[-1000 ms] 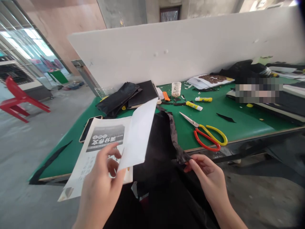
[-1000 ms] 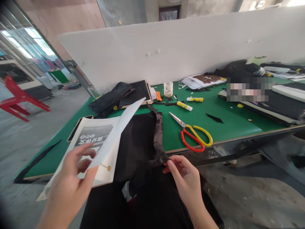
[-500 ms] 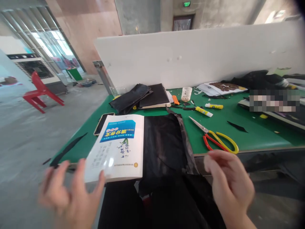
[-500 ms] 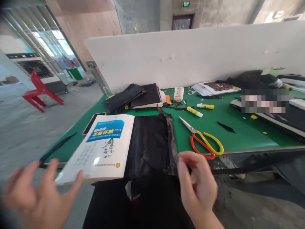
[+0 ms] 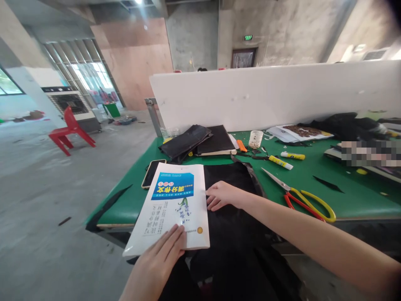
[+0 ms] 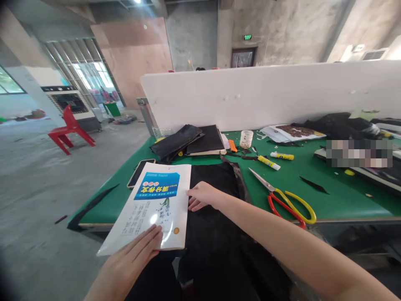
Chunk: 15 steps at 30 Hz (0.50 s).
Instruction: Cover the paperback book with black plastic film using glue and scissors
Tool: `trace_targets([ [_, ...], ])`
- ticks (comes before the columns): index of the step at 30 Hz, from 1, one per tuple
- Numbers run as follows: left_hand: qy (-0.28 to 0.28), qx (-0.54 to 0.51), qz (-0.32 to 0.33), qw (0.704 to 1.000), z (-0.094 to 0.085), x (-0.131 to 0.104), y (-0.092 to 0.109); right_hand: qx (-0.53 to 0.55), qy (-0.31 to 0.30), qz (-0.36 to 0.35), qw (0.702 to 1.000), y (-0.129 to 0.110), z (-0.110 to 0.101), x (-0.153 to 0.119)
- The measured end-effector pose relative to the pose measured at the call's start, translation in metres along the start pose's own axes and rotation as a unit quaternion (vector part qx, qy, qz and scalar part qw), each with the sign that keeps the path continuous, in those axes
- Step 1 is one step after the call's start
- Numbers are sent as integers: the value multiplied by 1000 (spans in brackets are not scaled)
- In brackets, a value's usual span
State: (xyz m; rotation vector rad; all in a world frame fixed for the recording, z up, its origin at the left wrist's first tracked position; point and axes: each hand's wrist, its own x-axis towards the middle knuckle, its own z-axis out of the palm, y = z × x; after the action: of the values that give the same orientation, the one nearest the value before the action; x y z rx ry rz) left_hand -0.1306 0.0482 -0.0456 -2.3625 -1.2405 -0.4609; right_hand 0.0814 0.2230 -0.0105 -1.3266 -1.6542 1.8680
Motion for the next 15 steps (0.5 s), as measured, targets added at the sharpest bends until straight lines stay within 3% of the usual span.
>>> trace_targets([
  [3, 59, 4, 20, 998, -2, 0, -4, 56, -27, 31, 998, -4, 6, -1],
  [7, 121, -12, -7, 993, 2, 2, -10, 108, -77, 48, 990, -11, 27, -3],
  [11, 154, -45, -48, 986, 3, 10, -9, 160, 0, -17, 987, -23, 58, -7],
  [15, 182, -101, -144, 968, -14, 8, 2, 189, 35, -43, 980, -38, 70, -16],
])
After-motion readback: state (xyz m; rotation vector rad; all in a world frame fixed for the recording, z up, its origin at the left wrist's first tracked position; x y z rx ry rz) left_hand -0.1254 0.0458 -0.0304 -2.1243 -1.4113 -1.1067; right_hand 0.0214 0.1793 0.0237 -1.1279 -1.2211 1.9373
